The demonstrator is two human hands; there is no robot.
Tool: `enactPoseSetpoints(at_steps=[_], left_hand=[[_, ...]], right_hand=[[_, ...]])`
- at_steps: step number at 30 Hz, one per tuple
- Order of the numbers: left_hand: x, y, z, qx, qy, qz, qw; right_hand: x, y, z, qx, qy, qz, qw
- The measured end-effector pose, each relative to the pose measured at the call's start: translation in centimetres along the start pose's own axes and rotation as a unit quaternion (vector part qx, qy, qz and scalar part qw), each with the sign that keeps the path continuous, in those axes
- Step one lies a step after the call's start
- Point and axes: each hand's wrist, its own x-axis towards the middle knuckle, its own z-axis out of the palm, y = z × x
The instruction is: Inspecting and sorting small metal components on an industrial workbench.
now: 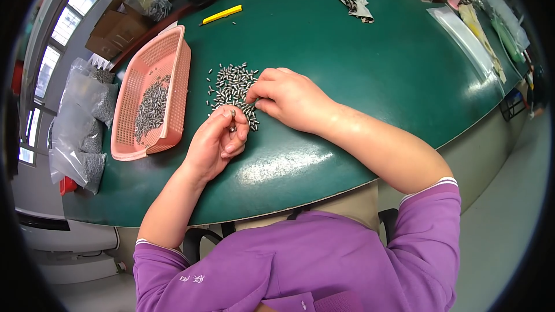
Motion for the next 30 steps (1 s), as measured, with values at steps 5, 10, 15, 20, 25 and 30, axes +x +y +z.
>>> enactPoseSetpoints(at_steps=[5, 10, 15, 20, 25, 30], left_hand=[[0.0, 0.0, -0.1, -0.003, 0.005, -0.001, 1.0], [0.0, 0.0, -0.2, -0.003, -0.004, 0.0, 1.0], [0.0, -0.1, 0.0, 0.012, 0.018, 0.008, 1.0], [-0.1, -0.3, 0.1, 0.035, 0.012, -0.001, 0.999], [0.0, -0.3, 0.2, 0.034, 0.025, 0.004, 0.999], [0.1, -0.3, 0.0, 0.008, 0.022, 0.011, 1.0]], right_hand=[[-0.1, -0.3, 0.0, -0.044, -0.034, -0.01, 0.998], [0.0, -0.5, 0.0, -0.079, -0.043, -0.003, 0.996], [0.0, -1.0, -0.3, 0.035, -0.033, 0.052, 0.997], [0.1, -1.9, -0.4, 0.262, -0.05, 0.107, 0.958], [0.3, -2.2, -0.7, 0.286, -0.066, 0.112, 0.949], [0.3, -1.8, -0.6, 0.251, -0.05, 0.103, 0.961]])
